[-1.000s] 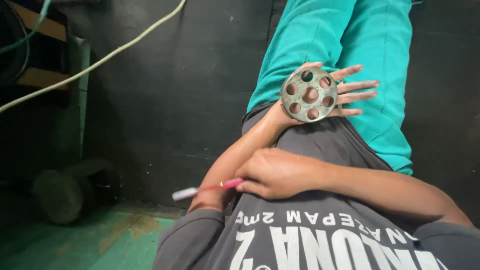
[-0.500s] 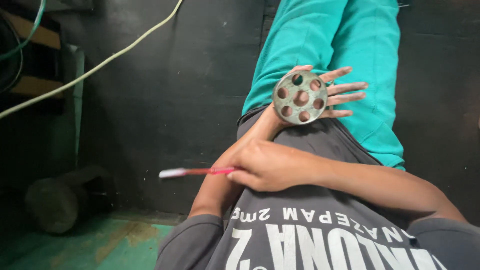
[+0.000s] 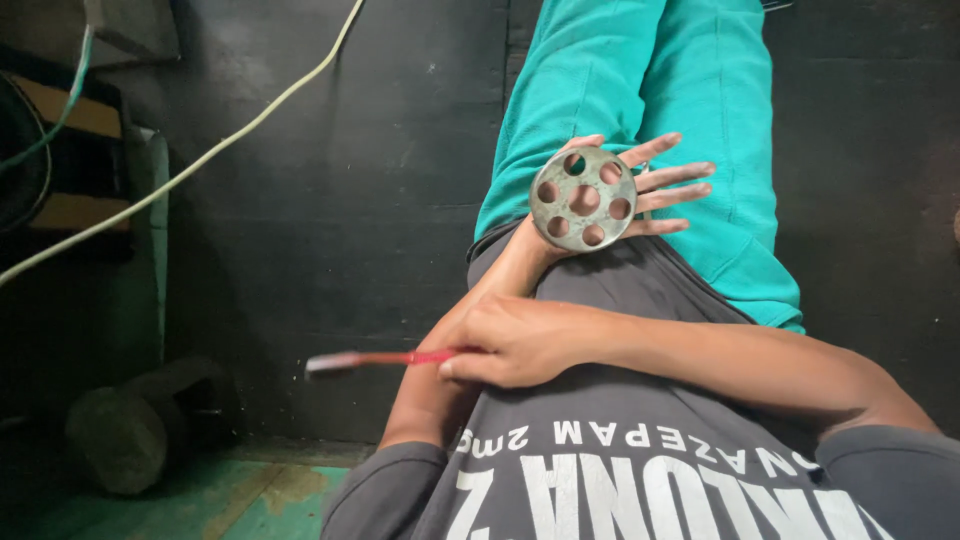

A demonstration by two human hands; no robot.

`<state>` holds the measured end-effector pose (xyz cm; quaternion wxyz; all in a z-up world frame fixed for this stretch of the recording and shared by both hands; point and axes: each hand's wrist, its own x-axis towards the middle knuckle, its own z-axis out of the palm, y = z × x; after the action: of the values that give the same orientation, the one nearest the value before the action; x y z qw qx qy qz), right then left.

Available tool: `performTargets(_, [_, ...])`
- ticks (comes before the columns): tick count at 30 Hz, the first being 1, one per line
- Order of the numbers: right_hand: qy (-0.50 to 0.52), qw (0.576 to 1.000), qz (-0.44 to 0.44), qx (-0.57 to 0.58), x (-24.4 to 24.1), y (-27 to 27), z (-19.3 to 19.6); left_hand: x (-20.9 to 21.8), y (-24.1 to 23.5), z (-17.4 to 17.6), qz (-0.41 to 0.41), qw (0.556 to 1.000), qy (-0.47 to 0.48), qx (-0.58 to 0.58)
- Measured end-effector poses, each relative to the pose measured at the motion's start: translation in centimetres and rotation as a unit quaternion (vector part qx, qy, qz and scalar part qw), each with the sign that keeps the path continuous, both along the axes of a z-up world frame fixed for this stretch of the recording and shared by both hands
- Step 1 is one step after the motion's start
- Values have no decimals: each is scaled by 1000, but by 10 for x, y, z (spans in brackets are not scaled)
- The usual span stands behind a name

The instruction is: Cleaning a circular metal engine component with a small brush while sitting on the floor

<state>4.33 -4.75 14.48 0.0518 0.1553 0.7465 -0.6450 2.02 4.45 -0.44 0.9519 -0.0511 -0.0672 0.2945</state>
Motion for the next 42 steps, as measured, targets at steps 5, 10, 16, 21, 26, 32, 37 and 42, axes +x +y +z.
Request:
performTargets(5, [42,997,22,-54,7,-3,-24,2,-2,9,4,999,28,-18])
performTargets(10, [9,998,-52,-34,18,16,-10,-1,-6,19,10,999,41,-32])
performTargets(16, [41,998,7,-54,3,4,-8,1,-3,8,5,999,37,-19])
performTargets(21, [69,990,60,-110,-1,-17,-35,0,-3,5,3,1000,11,2])
performTargets(26, [26,992,-8,-122,15,9,-22,5,-1,-11,10,1000,1,11])
performTargets(32, [52,992,5,-116,6,1,-29,6,-1,-2,11,1000,14,-2])
performTargets(37, [69,987,41,-140,-4,-12,-26,5,-1,-2,12,1000,9,11])
performTargets(42, [150,969,26,-193,5,-6,-19,6,-2,-11,20,998,-29,50])
